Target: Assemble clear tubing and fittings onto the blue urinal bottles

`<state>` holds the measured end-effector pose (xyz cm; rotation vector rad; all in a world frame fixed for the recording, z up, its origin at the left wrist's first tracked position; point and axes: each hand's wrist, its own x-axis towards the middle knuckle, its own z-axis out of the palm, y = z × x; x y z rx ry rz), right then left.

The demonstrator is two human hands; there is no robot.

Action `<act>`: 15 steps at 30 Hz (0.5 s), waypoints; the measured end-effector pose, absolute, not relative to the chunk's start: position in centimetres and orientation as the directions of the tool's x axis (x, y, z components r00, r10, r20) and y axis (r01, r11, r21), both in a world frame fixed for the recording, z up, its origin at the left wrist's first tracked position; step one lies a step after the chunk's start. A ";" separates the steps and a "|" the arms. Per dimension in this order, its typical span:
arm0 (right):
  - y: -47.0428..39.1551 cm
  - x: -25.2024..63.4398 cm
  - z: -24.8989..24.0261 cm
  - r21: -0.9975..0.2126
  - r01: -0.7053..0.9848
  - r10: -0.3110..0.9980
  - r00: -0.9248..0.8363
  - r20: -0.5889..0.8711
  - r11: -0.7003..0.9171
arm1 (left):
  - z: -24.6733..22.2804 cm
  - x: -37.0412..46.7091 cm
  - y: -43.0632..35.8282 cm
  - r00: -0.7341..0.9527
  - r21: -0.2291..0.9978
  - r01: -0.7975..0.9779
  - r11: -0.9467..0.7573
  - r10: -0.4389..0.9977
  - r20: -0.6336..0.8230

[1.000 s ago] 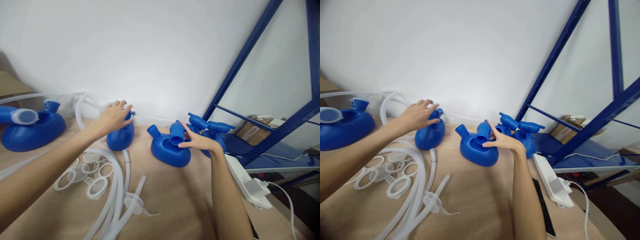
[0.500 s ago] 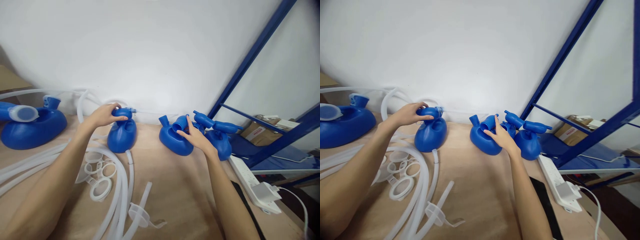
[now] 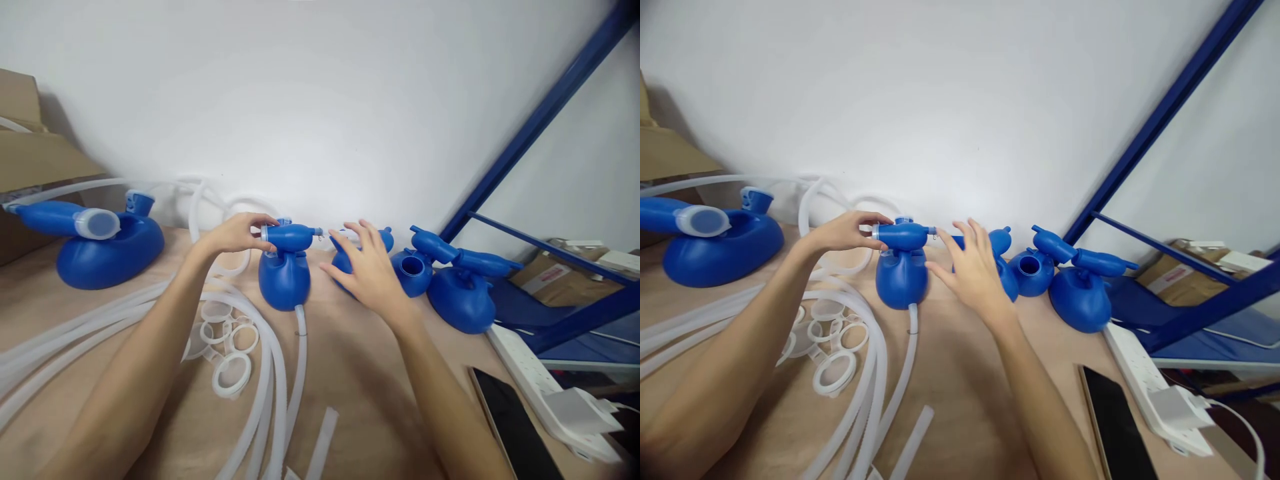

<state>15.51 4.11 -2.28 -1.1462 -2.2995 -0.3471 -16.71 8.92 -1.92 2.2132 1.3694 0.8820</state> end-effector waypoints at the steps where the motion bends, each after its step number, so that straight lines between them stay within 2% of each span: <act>1: 4.5 14.0 -2.1 0.004 0.791 0.635 -0.495 0.593 0.612 | -2.0 -16.7 9.0 0.324 0.640 0.618 -0.457 0.890 0.321; 4: 7.2 10.2 -2.4 0.017 0.758 0.631 -0.554 0.543 0.652 | -2.5 -16.8 9.2 0.333 0.719 0.516 -0.466 0.882 0.333; 6: 9.3 8.7 -3.1 -0.021 0.709 0.628 -0.611 0.482 0.705 | -2.7 -17.0 9.2 0.345 0.771 0.442 -0.459 0.880 0.326; 9: 11.6 7.7 -4.4 -0.067 0.698 0.624 -0.588 0.514 0.713 | -2.8 -17.3 9.2 0.360 0.820 0.367 -0.440 0.880 0.311; 12: 12.5 7.6 -5.4 -0.086 0.721 0.624 -0.527 0.578 0.688 | -2.7 -17.3 9.1 0.354 0.820 0.342 -0.460 0.871 0.340; 15: 12.6 7.7 -5.8 -0.079 0.723 0.616 -0.520 0.592 0.686 | -2.5 -17.0 9.3 0.314 0.742 0.402 -0.537 0.842 0.439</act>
